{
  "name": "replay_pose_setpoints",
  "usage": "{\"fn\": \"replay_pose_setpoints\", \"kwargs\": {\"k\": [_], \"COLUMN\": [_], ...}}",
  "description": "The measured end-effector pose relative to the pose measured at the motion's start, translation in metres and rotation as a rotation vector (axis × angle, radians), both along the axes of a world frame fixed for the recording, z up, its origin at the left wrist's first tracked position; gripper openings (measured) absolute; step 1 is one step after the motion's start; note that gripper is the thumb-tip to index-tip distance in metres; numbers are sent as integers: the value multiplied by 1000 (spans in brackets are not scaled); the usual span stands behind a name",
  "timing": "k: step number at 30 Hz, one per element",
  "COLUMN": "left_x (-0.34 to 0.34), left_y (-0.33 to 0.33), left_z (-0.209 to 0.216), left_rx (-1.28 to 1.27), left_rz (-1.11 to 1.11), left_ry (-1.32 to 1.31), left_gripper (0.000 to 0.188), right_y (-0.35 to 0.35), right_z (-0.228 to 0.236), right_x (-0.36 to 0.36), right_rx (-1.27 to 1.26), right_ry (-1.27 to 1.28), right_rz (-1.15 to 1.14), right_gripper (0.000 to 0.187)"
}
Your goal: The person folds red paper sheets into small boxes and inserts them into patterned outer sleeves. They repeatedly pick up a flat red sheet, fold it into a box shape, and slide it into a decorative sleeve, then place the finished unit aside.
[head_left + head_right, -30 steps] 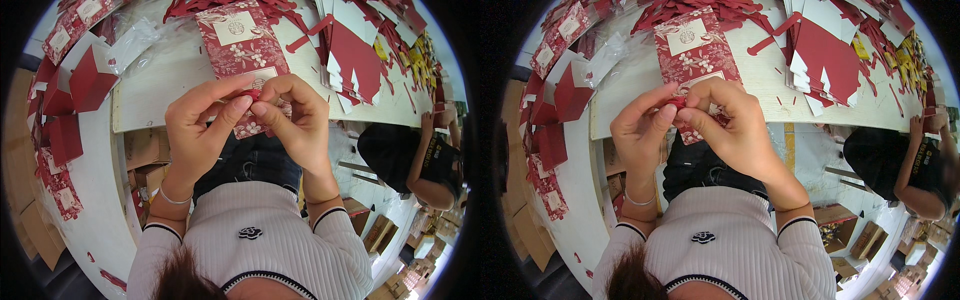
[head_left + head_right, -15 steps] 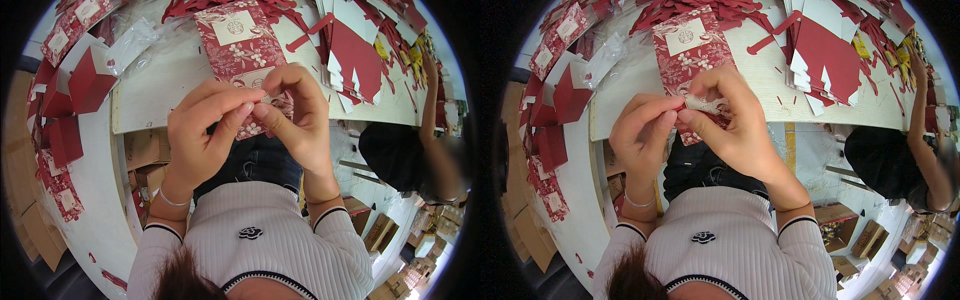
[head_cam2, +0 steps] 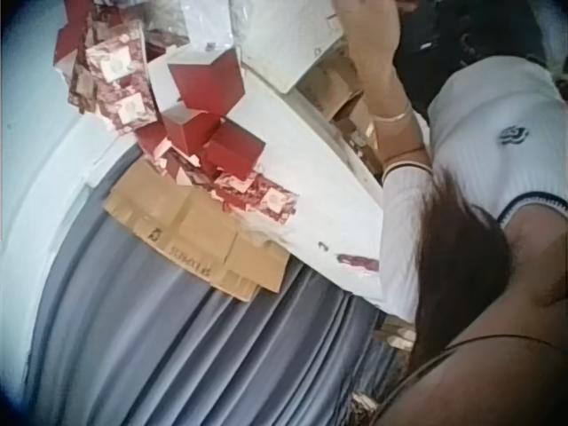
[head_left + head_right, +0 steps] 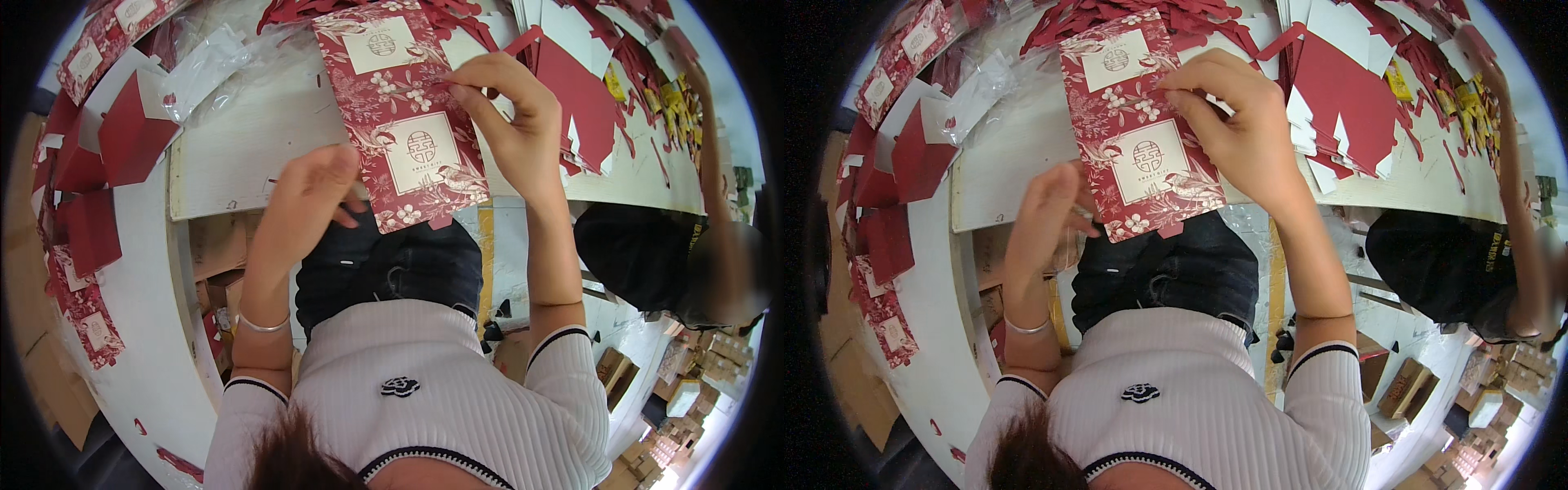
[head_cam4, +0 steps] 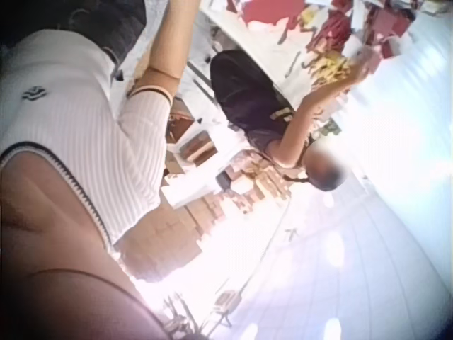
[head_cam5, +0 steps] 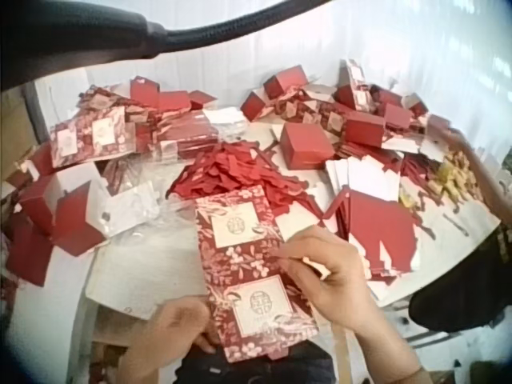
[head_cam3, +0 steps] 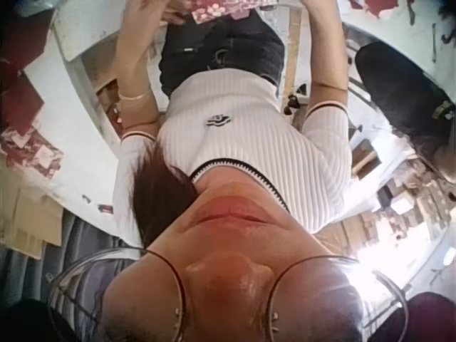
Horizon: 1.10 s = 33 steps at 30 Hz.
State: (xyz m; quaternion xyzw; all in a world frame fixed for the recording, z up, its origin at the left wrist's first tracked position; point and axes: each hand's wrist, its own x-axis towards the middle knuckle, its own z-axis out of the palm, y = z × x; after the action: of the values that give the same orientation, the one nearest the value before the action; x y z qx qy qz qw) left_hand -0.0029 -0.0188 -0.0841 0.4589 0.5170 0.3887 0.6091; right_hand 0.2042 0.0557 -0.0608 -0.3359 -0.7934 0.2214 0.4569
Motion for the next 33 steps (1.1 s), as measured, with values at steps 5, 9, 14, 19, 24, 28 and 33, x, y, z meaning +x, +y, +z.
{"fn": "replay_pose_setpoints", "kwargs": {"k": [5, 9, 14, 19, 24, 28, 33], "left_x": [36, 41, 42, 36, 32, 43, 52], "left_y": [16, 18, 17, 18, 26, 34, 38], "left_z": [-20, -21, -23, -25, -34, -34, -38], "left_rx": [21, 61, 103, -101, -90, 61, 151], "left_rz": [53, 80, 74, 101, 97, 126, 306], "left_ry": [-503, -527, -491, -1112, -1102, -581, -614], "left_gripper": [28, 26, 30, 38, 36, 25, 13], "right_y": [20, 20, 23, 33, 43, 44, 49], "right_z": [3, 0, 7, 32, 29, 32, 32], "right_x": [-10, -14, -22, -29, -31, -29, -30], "right_rx": [125, 208, 410, 131, 56, 78, -8], "right_ry": [-290, -368, -556, -743, -610, -700, -720], "right_rz": [116, 125, 168, 273, 304, 307, 398], "right_gripper": [14, 15, 14, 11, 11, 8, 5]}}
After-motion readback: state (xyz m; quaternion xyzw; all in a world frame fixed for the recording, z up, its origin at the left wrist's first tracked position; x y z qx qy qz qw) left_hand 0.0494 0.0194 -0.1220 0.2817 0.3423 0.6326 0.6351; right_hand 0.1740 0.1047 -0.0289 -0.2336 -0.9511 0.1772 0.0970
